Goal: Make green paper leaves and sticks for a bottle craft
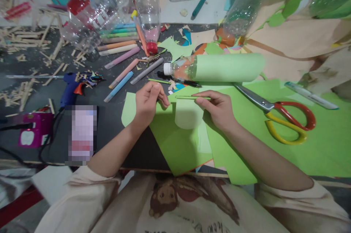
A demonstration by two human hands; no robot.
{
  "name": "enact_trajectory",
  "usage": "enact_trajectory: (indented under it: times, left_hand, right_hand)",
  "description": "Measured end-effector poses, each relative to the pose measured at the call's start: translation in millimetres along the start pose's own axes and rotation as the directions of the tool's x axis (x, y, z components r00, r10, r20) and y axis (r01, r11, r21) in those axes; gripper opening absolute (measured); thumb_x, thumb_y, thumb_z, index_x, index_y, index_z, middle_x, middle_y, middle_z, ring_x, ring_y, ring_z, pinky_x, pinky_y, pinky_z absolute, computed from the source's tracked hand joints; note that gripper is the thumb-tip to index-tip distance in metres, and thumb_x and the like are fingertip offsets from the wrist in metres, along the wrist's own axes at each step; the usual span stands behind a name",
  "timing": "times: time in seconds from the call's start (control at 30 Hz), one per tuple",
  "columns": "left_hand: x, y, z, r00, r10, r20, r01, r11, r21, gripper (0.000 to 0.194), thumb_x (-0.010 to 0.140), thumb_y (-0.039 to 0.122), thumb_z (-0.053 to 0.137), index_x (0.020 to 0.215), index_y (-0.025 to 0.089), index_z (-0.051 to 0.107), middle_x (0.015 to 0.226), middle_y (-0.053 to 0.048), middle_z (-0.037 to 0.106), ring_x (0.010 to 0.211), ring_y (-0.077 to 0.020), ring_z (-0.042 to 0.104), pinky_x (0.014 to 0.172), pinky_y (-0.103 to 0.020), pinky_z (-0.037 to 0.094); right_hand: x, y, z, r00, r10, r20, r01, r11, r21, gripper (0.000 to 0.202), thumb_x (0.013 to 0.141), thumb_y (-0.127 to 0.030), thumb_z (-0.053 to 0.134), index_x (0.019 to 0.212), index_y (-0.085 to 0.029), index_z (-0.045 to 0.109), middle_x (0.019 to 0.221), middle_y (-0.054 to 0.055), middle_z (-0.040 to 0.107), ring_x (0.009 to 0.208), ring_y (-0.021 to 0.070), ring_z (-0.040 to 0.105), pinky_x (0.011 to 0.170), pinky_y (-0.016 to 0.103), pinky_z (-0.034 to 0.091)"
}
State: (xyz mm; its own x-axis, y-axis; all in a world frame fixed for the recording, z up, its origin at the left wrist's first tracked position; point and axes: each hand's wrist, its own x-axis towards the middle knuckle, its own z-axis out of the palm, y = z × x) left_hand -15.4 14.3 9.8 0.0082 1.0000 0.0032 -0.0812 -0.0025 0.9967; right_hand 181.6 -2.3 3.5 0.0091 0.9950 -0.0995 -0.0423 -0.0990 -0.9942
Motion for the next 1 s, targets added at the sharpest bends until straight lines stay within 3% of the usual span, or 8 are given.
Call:
enact_trajectory:
  times: [0.13,0.23,0.37,0.57,0.8,0.9,1.0]
  left_hand:
    - [-2.4,-5.7,-3.4,1.0,0.0,0.01,-0.001,0.999,0.034,0.055,0.09,0.059,0.058,0.053,0.019,0.048,0.04,0.004,0.047,0.035,-0.0078,0.043,0.038,-0.021,0.035]
    - [-0.4,-9.6,-4.6,0.998,0.032,-0.045,-0.032,0.999,0.01,0.055,0.09,0.056,0.06,0.052,0.02,0.041,0.043,0.005,0.037,0.037,-0.0072,0.033,0.039,-0.022,0.029]
    - [4.7,-10.8,-3.8,0.996,0.056,-0.066,-0.059,0.997,-0.039,0.052,0.087,0.054,0.061,0.057,0.021,0.036,0.049,0.005,0.03,0.043,-0.0087,0.03,0.043,-0.023,0.032]
    - [3.6,-9.5,-1.9,0.999,0.051,0.012,-0.05,0.996,-0.077,0.041,0.083,0.054,0.07,0.069,0.02,0.051,0.057,0.006,0.046,0.047,-0.0072,0.042,0.049,-0.02,0.044]
    - [-1.1,-7.6,-5.4,1.0,0.025,-0.009,-0.025,0.998,0.061,0.06,0.092,0.061,0.053,0.05,0.019,0.049,0.041,0.002,0.046,0.035,-0.0075,0.043,0.038,-0.021,0.037]
    - [2.1,-6.6,-4.4,0.998,0.037,-0.042,-0.034,0.997,0.072,0.05,0.09,0.064,0.055,0.07,0.019,0.064,0.051,0.001,0.061,0.04,-0.0097,0.054,0.042,-0.022,0.045]
    - [4.1,-6.0,-2.3,0.998,0.057,-0.019,-0.055,0.993,0.1,0.044,0.085,0.061,0.065,0.101,0.021,0.066,0.085,-0.005,0.076,0.068,-0.0159,0.072,0.065,-0.027,0.059]
  right_hand:
    - [-0.7,0.0,0.3,0.999,-0.03,0.018,0.029,0.999,0.032,0.006,0.07,-0.029,0.082,0.075,-0.031,0.081,0.077,-0.002,0.079,0.068,0.0145,0.069,0.058,0.027,0.056]
    - [-1.0,-0.7,0.6,0.999,-0.027,0.023,0.027,1.0,0.013,0.006,0.07,-0.03,0.082,0.076,-0.031,0.081,0.076,-0.002,0.078,0.067,0.0142,0.068,0.058,0.027,0.055]
    - [-0.6,-1.5,0.7,0.999,-0.035,0.023,0.035,0.999,-0.005,0.006,0.071,-0.034,0.082,0.076,-0.03,0.081,0.075,-0.001,0.078,0.064,0.0128,0.066,0.054,0.025,0.052]
    - [-0.7,-0.2,0.8,0.999,-0.047,0.027,0.047,0.999,-0.011,0.011,0.071,-0.038,0.082,0.076,-0.029,0.081,0.075,0.0,0.077,0.062,0.0126,0.063,0.052,0.025,0.051]
    - [-1.2,0.9,-0.1,0.999,-0.021,0.04,0.023,0.997,-0.069,0.023,0.072,-0.05,0.08,0.077,-0.028,0.08,0.073,0.0,0.076,0.053,0.0114,0.056,0.046,0.026,0.045]
    - [-1.6,-0.6,-0.7,0.991,-0.025,0.128,0.035,0.997,-0.075,0.025,0.075,-0.051,0.077,0.073,-0.026,0.078,0.073,0.001,0.076,0.058,0.0134,0.062,0.051,0.027,0.05]
    - [-2.6,-0.6,-0.3,0.97,-0.038,0.242,0.076,0.986,-0.15,0.021,0.08,-0.046,0.074,0.076,-0.025,0.078,0.075,0.002,0.077,0.066,0.0158,0.068,0.06,0.03,0.055]
